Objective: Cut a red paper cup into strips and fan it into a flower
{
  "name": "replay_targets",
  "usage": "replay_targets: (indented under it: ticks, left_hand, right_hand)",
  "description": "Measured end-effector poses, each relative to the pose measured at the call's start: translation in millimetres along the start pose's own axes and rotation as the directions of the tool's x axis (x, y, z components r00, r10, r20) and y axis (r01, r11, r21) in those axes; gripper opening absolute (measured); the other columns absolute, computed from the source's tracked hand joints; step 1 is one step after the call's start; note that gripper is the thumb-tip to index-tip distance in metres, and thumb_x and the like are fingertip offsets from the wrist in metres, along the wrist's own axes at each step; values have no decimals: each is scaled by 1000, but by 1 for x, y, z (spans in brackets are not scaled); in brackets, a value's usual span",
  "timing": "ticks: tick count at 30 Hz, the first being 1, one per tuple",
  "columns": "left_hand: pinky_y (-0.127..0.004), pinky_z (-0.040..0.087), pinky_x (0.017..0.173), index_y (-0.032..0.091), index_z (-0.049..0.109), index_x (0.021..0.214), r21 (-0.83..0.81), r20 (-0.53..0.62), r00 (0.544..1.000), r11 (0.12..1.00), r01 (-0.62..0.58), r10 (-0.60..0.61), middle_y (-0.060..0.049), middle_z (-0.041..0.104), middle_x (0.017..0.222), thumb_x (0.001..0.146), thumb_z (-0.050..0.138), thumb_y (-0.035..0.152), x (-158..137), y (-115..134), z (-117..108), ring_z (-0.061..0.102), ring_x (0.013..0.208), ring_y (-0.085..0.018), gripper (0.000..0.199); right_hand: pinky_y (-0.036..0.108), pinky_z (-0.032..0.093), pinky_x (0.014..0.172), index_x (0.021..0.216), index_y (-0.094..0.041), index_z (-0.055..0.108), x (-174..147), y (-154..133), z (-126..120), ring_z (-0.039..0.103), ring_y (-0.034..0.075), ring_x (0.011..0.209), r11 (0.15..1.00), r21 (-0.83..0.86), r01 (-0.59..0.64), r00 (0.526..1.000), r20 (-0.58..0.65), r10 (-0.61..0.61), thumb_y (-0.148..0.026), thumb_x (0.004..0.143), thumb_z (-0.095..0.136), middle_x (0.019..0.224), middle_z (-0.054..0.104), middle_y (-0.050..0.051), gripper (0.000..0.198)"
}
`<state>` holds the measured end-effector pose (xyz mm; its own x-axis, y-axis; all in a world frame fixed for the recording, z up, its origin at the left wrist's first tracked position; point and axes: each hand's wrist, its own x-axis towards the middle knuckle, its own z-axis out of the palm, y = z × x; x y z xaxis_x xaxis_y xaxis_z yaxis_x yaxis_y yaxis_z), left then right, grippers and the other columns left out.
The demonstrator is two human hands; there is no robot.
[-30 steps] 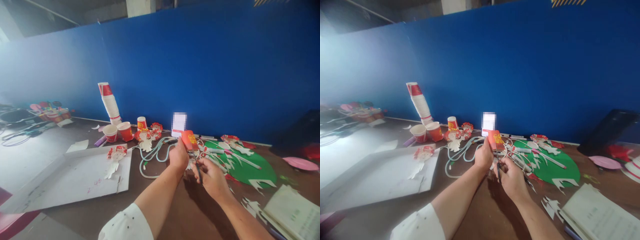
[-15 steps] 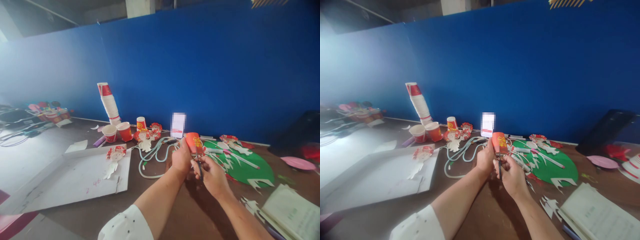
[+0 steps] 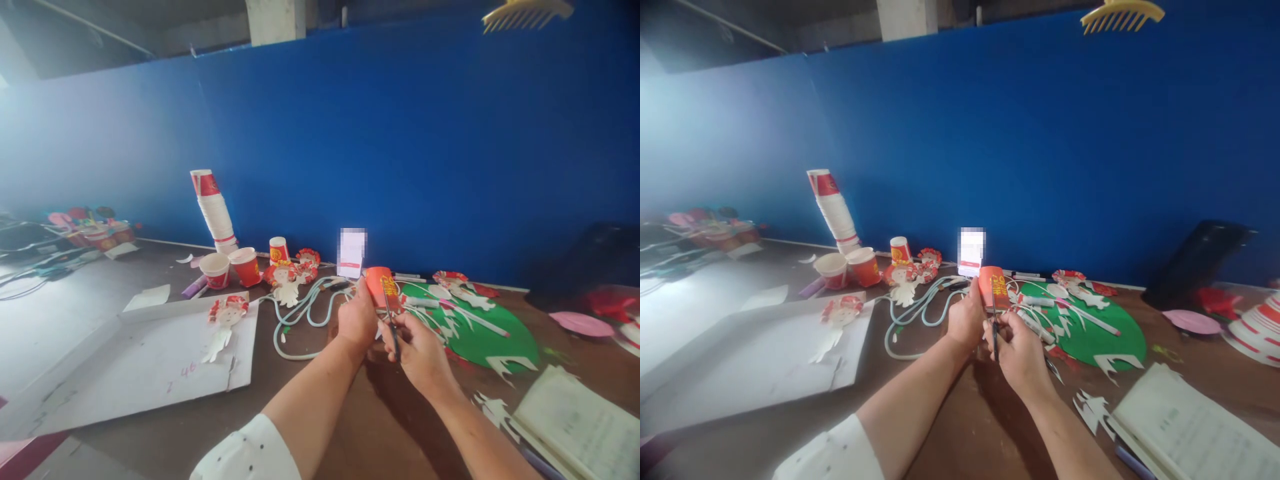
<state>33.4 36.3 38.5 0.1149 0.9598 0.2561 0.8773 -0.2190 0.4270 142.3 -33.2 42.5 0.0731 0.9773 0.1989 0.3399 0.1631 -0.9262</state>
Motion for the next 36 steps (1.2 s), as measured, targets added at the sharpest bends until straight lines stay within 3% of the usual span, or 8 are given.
replay_targets:
  ticks: [10,18,22,26,36]
  left_hand:
    - [-30,50,64,6,19,143,72,-14,995,992,-101,103,-13,66,95,84,47,29,-5,8,-2,67,78,-23,69]
    - [-28,49,67,8,18,144,105,-28,995,990,-91,95,-14,66,94,85,47,29,-3,6,4,67,78,-22,68]
    - [-29,49,70,11,18,144,68,-28,995,994,-90,92,-13,66,93,86,46,33,-3,5,5,67,80,-23,68]
    - [-34,50,73,13,18,145,-6,-5,995,995,-96,96,-12,68,93,86,45,42,-3,1,5,67,82,-25,71]
    - [-35,49,75,15,17,145,-91,19,995,991,-94,96,-13,67,105,84,47,37,0,-4,0,67,86,-26,72]
  right_hand:
    - [24,43,46,81,-20,59,5,-4,-7,55,13,44,999,27,-22,998,-66,23,-46,73,69,52,61,-2,29]
    - [24,41,43,78,-20,56,2,-5,-8,53,13,41,1000,-3,16,996,-90,-16,-45,76,66,50,59,-2,27]
    - [24,40,42,78,-20,57,2,-8,-8,52,13,41,1000,-16,21,995,-94,-22,-45,77,65,50,58,-2,26]
    - [24,39,41,76,-20,57,2,-13,-10,51,13,40,998,52,-44,996,-70,48,-46,74,66,49,57,-3,28]
    - [26,45,48,82,-19,58,5,-15,-9,56,14,45,987,105,-124,992,-22,127,-53,69,67,53,60,-3,37]
